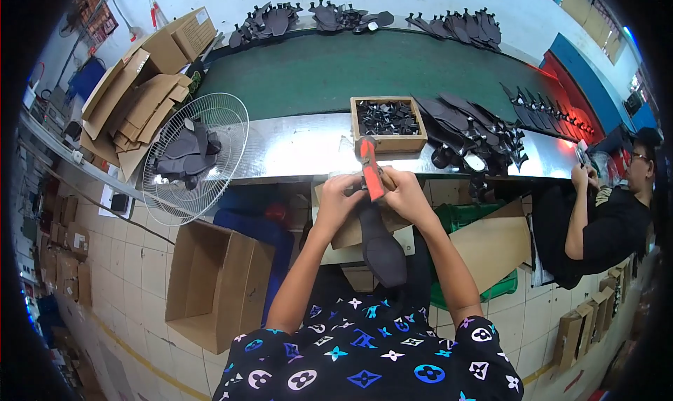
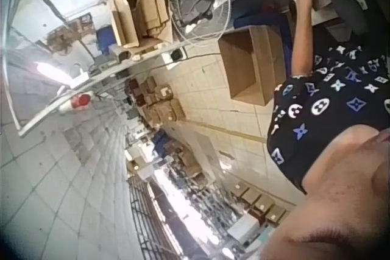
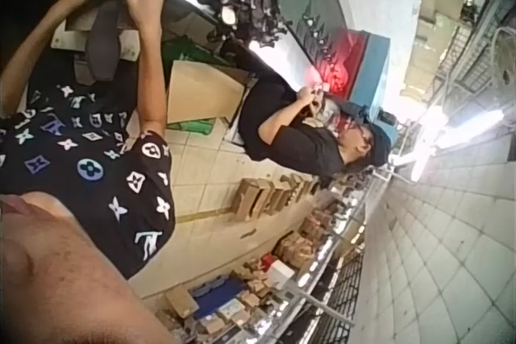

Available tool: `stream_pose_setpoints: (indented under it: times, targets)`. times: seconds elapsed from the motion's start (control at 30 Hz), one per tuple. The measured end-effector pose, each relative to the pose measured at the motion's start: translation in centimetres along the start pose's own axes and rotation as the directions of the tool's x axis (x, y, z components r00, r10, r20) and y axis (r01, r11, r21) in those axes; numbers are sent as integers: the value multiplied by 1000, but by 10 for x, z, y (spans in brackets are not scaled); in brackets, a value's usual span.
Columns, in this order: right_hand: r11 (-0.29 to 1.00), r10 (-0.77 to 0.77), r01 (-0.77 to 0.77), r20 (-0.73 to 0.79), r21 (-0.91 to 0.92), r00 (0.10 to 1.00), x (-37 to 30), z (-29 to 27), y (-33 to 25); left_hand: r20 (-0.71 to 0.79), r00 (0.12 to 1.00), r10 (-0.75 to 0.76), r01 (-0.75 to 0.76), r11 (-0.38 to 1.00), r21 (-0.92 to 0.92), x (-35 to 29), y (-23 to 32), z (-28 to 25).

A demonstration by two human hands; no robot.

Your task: Assembling shoe components using a hammer.

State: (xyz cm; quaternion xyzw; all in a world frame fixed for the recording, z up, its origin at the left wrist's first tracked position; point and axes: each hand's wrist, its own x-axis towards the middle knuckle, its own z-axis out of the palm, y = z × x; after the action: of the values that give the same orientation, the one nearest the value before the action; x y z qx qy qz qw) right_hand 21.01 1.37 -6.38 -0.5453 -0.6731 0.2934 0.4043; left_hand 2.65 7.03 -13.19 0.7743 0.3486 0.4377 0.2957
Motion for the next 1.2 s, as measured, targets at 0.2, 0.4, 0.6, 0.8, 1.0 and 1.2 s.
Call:
stream_pose_setpoints:
  times: [0.2, 0.4, 0.6, 0.8, 1.0, 1.2]
  targets:
    - [991, -132, 130, -44, -32, 990, -2, 5, 6, 68, 996, 61, -57, 997, -50, 4, 4, -6]
    - [976, -197, 190, -61, -104, 979, -7, 2, 2, -4, 996, 91, -91, 995, -34, 6, 10, -4]
    - [998, -57, 56, -59, -15, 997, -15, 0, -15, 99, 978, -182, 197, 964, -179, 2, 7, -9]
    - [992, 25, -7, -137, 125, 990, -57, -18, -61, 195, 933, -302, 354, 865, -356, 2, 10, -8]
    - [992, 114, -117, -72, -39, 991, -62, -13, -64, 177, 941, -289, 335, 870, -361, 4, 16, -7]
    - [979, -37, 113, -401, 168, 915, -96, -39, -125, 193, 981, -28, -6, 985, 173, -4, 6, -19]
